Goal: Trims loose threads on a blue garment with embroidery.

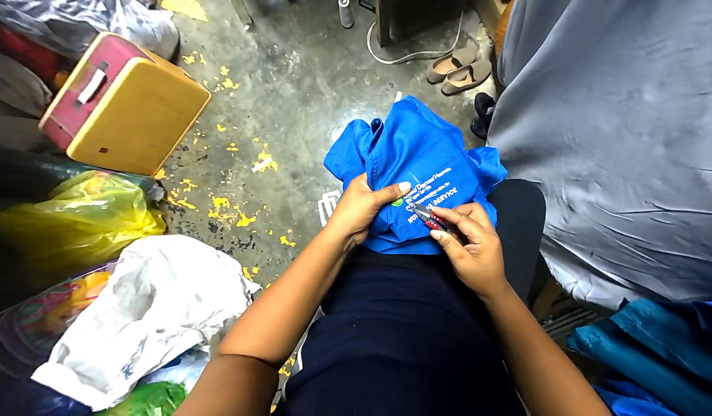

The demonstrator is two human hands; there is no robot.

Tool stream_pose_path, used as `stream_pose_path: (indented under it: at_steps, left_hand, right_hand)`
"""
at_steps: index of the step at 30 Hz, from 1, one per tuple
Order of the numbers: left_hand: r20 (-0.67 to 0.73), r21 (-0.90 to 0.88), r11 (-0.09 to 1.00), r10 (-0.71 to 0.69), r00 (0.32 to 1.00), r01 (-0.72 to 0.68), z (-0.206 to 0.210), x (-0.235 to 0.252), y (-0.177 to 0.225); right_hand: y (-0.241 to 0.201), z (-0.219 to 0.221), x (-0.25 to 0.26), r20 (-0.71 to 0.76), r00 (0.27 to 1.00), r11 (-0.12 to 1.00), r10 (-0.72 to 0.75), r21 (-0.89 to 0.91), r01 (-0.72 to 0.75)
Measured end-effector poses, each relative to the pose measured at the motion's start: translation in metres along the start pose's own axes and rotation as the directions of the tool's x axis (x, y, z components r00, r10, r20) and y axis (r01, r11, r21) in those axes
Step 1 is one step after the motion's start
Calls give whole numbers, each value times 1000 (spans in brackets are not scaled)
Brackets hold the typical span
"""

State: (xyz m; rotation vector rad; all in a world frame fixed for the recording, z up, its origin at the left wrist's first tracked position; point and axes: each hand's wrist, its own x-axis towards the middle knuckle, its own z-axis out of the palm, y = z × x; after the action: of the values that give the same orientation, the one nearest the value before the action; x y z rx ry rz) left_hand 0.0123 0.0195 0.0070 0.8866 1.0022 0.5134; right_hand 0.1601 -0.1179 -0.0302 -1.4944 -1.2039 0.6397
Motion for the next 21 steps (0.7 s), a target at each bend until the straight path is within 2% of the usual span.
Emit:
stream_pose_path:
  at_steps: [7, 14, 21]
  left_hand:
    - [3, -139, 989, -60, 998, 59, 2, -2, -3]
    - [6, -210, 977, -27, 1000, 28, 4, -6, -11]
    - [-51, -310, 949, -70, 996, 51, 13, -8, -17]
  right_hand:
    - [3, 2, 1, 2, 998, 988, 60, 143, -60]
    - [3, 5, 0, -31, 997, 986, 65, 157, -60]
    - [5, 9, -2, -68, 996, 985, 62, 167, -50]
